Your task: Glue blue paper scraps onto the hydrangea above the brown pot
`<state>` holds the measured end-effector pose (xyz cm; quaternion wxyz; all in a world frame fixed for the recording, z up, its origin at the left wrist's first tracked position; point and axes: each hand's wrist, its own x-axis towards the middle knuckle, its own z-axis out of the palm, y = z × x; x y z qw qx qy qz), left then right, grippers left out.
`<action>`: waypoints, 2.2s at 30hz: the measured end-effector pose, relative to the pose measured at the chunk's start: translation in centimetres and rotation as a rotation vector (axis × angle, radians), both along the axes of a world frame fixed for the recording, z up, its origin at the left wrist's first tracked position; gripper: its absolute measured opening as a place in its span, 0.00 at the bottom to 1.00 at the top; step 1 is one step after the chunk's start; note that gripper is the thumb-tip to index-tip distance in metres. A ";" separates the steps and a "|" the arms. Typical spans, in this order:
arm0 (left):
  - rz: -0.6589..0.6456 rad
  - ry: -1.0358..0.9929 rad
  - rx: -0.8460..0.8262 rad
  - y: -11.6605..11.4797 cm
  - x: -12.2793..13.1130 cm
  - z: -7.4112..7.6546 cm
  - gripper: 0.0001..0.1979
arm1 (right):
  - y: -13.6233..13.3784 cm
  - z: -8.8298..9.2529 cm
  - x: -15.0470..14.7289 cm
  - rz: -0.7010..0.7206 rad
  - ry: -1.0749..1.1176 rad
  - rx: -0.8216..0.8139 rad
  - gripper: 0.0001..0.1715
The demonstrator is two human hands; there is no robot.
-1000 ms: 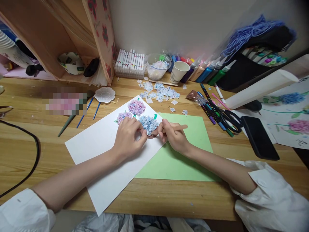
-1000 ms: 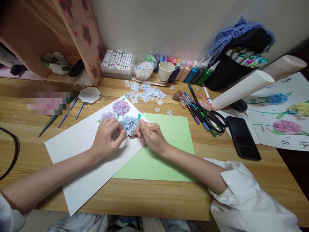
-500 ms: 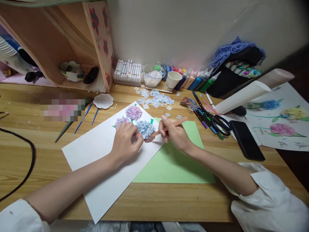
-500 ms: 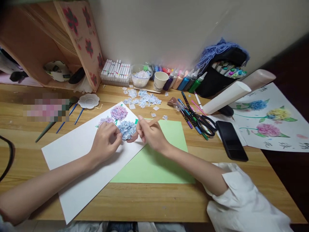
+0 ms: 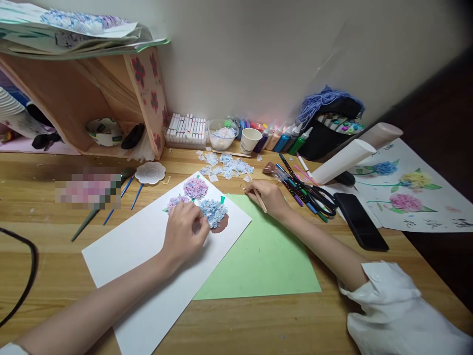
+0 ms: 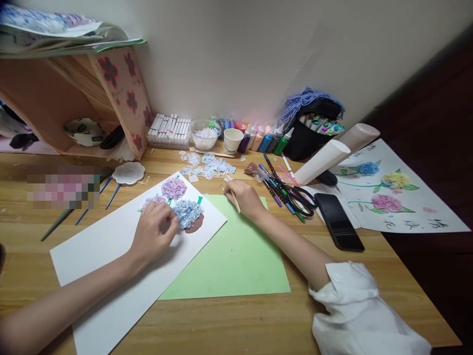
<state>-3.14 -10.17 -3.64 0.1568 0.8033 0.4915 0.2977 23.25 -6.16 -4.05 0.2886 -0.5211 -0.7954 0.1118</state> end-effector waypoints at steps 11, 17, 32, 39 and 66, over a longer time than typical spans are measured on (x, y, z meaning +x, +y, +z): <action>-0.064 -0.038 0.045 0.1 0.8 0.6 0.05 | -4.2 1.8 -4.8 0.009 0.738 -0.493 0.11; -0.186 -0.106 -0.092 -0.9 1.4 1.2 0.06 | -6.1 1.5 -6.0 0.041 0.865 -0.584 0.13; -0.101 0.037 -0.101 1.5 3.3 0.8 0.06 | -5.7 -0.7 -3.8 0.023 0.942 -0.407 0.31; -0.149 0.118 -0.046 2.6 3.6 0.9 0.06 | -5.9 -0.7 -3.8 0.034 0.829 -0.475 0.32; -0.051 -0.036 0.087 2.3 2.9 0.3 0.10 | -1.2 3.5 -6.5 0.004 0.541 -0.605 0.30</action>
